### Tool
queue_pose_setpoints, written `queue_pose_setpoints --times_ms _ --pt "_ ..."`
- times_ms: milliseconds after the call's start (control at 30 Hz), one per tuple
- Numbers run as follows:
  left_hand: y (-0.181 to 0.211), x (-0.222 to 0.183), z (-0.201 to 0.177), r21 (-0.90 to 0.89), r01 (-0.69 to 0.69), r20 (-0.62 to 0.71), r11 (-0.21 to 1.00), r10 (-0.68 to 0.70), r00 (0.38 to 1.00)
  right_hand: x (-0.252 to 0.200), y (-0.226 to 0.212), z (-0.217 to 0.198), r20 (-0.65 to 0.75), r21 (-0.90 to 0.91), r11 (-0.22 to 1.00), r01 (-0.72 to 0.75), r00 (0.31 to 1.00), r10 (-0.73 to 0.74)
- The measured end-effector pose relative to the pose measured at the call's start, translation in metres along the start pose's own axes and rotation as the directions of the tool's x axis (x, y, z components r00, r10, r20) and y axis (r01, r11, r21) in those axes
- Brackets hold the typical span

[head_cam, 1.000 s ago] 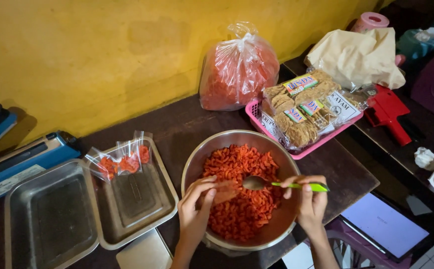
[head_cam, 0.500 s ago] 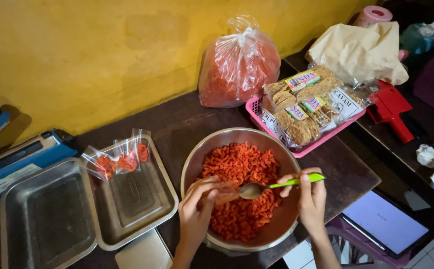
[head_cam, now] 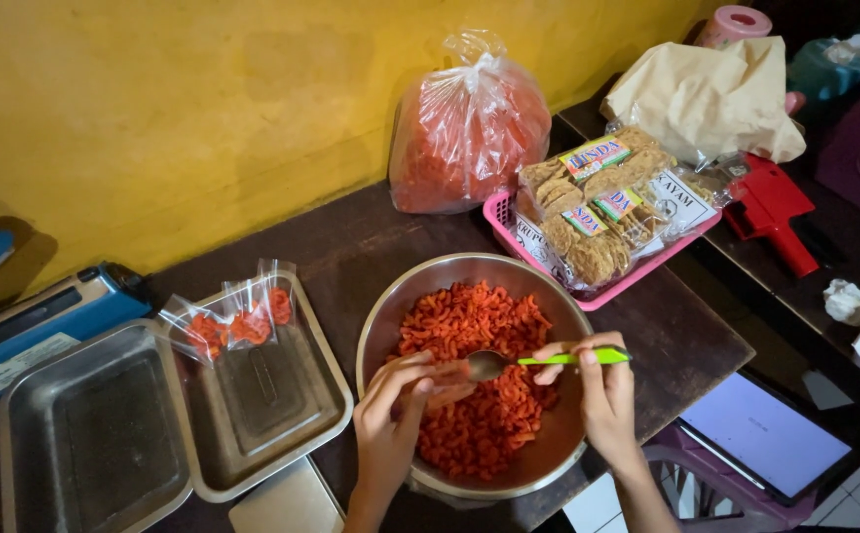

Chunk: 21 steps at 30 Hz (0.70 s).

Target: The person scoops red snack pieces from a large metal bowl into small clear plastic bags using a green spoon. Each filled bag is placed on a digital scale to check weight, then set aside on a metal tray. The process repeats with multiple bags.

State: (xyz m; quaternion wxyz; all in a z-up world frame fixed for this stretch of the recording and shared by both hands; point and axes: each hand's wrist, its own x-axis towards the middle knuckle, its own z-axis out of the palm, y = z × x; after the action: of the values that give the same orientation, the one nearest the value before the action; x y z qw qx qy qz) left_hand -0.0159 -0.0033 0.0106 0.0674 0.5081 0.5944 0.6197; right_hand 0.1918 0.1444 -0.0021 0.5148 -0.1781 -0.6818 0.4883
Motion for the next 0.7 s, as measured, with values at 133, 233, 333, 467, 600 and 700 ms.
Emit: queue_pose_setpoints --times_ms 133,233,333,467,600,700 --pt "0.005 0.001 -0.001 -0.004 -0.003 -0.001 1.000 0.003 1.000 0.005 0.006 -0.003 -0.036 0.002 0.997 -0.079 0.996 0.079" --pt "0.002 0.001 0.000 -0.009 -0.015 -0.012 1.000 0.014 1.000 0.006 0.011 -0.008 -0.105 0.062 0.991 -0.119 0.987 0.126" --pt "-0.004 -0.002 0.001 -0.003 0.011 -0.012 1.000 -0.011 1.000 0.007 0.004 -0.010 -0.214 0.146 0.979 -0.141 0.962 0.170" --pt "0.000 0.000 0.000 -0.012 0.005 -0.014 1.000 -0.005 1.000 0.006 -0.010 -0.015 -0.322 0.270 0.962 -0.041 0.938 0.130" --pt "0.000 0.000 0.000 0.003 0.004 -0.018 1.000 -0.004 1.000 0.006 -0.025 -0.017 -0.485 0.219 0.973 0.076 0.873 0.041" --pt "0.001 0.000 0.000 0.000 0.005 -0.020 1.000 -0.005 1.000 0.008 -0.036 -0.016 -0.489 0.198 0.973 0.119 0.872 -0.007"
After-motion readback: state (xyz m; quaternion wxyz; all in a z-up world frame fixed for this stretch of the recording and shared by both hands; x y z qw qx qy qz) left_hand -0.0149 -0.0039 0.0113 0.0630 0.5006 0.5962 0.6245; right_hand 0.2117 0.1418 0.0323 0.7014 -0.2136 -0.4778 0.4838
